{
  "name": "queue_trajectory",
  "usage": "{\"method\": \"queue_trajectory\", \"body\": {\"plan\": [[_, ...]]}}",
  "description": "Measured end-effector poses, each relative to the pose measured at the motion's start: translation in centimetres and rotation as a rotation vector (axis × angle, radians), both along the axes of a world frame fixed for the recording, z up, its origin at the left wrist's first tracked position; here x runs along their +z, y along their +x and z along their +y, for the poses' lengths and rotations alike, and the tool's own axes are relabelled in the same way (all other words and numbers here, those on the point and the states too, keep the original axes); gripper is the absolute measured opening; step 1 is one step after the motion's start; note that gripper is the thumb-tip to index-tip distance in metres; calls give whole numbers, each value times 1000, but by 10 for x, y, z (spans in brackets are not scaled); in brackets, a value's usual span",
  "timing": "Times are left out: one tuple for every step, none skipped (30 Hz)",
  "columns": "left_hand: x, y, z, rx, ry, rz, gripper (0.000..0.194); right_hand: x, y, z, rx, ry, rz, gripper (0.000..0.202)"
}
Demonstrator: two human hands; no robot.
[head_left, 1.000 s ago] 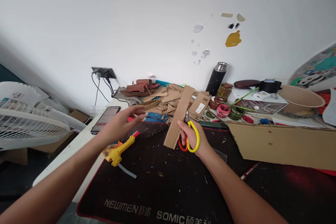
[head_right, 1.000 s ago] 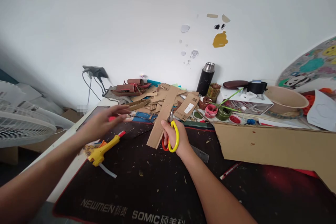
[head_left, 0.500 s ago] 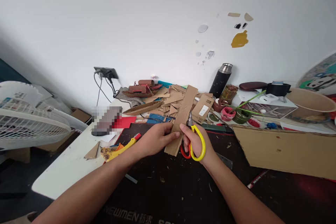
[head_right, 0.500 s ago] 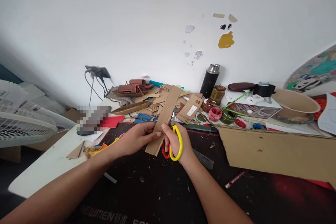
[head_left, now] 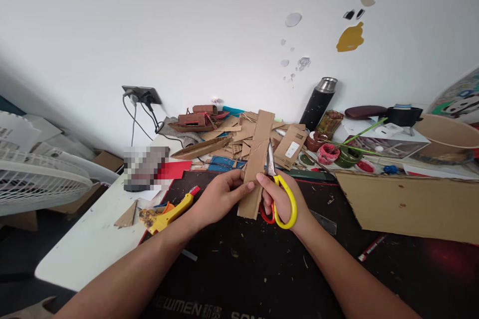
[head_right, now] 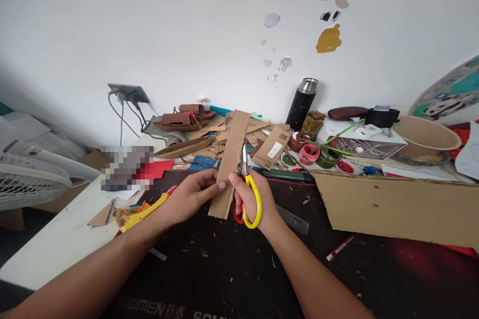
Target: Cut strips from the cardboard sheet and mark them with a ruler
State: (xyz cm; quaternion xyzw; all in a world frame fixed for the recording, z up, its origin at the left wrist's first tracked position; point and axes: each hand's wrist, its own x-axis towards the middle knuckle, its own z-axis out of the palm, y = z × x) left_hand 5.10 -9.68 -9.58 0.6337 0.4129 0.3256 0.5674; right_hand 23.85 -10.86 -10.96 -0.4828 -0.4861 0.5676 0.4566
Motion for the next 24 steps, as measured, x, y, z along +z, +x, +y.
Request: {"method": "queue_trajectory", "body": {"plan": [[-1, 0, 0, -10, -32, -35, 42, 1, 0, 0, 0, 1, -8, 53], [-2, 0, -1, -18, -61, -67, 41, 2, 0, 0, 3, 2, -16, 53], [-3, 1, -2, -24, -82, -91, 40, 2, 0, 0, 7, 3, -24, 53], [-3, 2, -2, -24, -89, -103, 40, 3, 1, 0, 10, 2, -29, 52], [-3, 2, -3, -18, -83, -103, 39, 3, 1, 0, 11, 1, -31, 52], [-2, 3, -3, -6, -67, -93, 38, 3, 1, 0, 10, -2, -31, 52], [-1, 3, -3, 10, -46, -79, 38, 4, 1, 0, 9, -3, -29, 52], [0, 3, -3, 30, -29, -68, 38, 4, 0, -1, 9, -2, -25, 52], [1, 3, -3, 53, -19, -68, 39, 4, 0, -1, 12, -1, -19, 52], [2, 3, -2, 78, -19, -79, 40, 4, 0, -1, 18, 0, -12, 52], [3, 3, -2, 101, -28, -94, 42, 4, 0, -2, 26, 2, -5, 52], [4, 2, -1, 118, -42, -107, 43, 4, -1, -2, 35, 2, 2, 52], [4, 2, -1, 129, -54, -115, 45, 4, -1, -2, 43, -1, 9, 51], [5, 2, -1, 133, -58, -114, 46, 3, -2, -2, 49, -4, 14, 51], [5, 2, -1, 130, -57, -107, 47, 3, -2, -2, 54, -6, 18, 51], [5, 2, -1, 122, -55, -104, 47, 2, -2, -2, 55, -9, 20, 51], [5, 2, -1, 116, -53, -106, 47, 2, -2, -2, 53, -13, 23, 51], [5, 2, -1, 121, -44, -110, 47, 2, -2, -2, 49, -16, 24, 51], [5, 2, 0, 140, -24, -114, 47, 3, -2, -1, 44, -18, 22, 51], [5, 1, 1, 170, 3, -114, 47, 3, -2, -1, 42, -19, 19, 50], [5, 0, 3, 205, 31, -112, 48, 4, -2, -2, 43, -18, 12, 50], [5, -2, 5, 232, 53, -109, 49, 5, -3, -2, 51, -17, 3, 50], [4, -3, 6, 248, 61, -106, 50, 6, -3, -2, 64, -15, -7, 50], [4, -5, 8, 251, 53, -106, 50, 6, -4, -3, 77, -14, -15, 49]]}}
